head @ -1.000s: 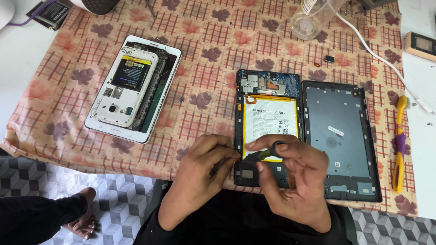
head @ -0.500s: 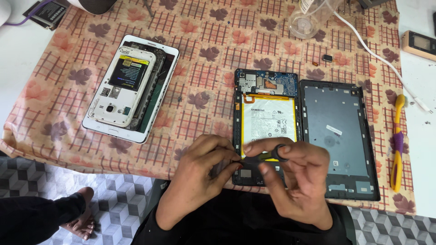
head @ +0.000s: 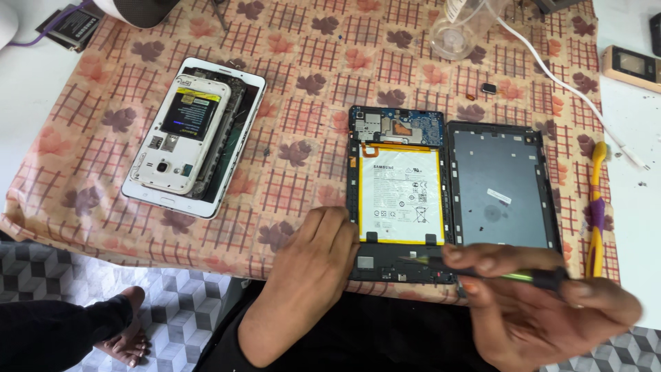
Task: The person removes the back cover of a Samsung tablet and uses a screwdriver to detach internal components, including a black plastic frame and ribbon cables, exposing the battery and motherboard.
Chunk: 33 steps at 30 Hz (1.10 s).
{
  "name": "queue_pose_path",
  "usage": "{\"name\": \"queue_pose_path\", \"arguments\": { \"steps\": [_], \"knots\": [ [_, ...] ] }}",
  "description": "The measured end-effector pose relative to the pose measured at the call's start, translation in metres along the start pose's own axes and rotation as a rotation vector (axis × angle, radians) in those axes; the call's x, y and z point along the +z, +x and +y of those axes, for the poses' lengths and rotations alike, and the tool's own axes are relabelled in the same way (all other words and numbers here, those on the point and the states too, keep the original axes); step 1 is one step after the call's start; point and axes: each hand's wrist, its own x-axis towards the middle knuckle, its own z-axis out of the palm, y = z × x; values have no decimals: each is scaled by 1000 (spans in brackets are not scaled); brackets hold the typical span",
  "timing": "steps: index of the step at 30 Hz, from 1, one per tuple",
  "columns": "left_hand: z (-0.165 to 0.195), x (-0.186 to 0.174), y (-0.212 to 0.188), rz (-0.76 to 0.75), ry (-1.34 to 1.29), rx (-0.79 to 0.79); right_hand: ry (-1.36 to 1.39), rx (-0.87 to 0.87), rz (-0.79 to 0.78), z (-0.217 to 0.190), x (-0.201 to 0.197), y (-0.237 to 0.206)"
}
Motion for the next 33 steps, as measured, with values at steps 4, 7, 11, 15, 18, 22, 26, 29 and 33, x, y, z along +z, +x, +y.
{"name": "queue_pose_path", "arguments": {
  "steps": [4, 7, 11, 15, 18, 22, 26, 29, 33],
  "knots": [
    [0, 5, 2, 41, 13, 49, 25, 177, 146, 0, -17, -21],
    [-3, 3, 2, 44, -95, 34, 114, 187, 213, 14, -2, -37],
    [-12, -8, -2, 3, -309, -45, 269, 146, 156, 29, 25, -33],
    [-19, -10, -2, 31, -396, -85, 258, 113, 48, 30, 44, -18],
    [-19, -6, -1, 113, -344, -67, 226, 82, 42, 28, 50, -12],
    [-20, -4, -3, 131, -331, -63, 189, 73, 7, 28, 55, -11],
    [-20, -5, -5, 140, -331, -66, 173, 53, -14, 27, 59, -9],
    [-20, -4, -4, 143, -328, -57, 149, 42, -4, 24, 60, -6],
    [-20, -3, -4, 149, -324, -46, 138, 46, -6, 23, 59, -5]
  ]
}}
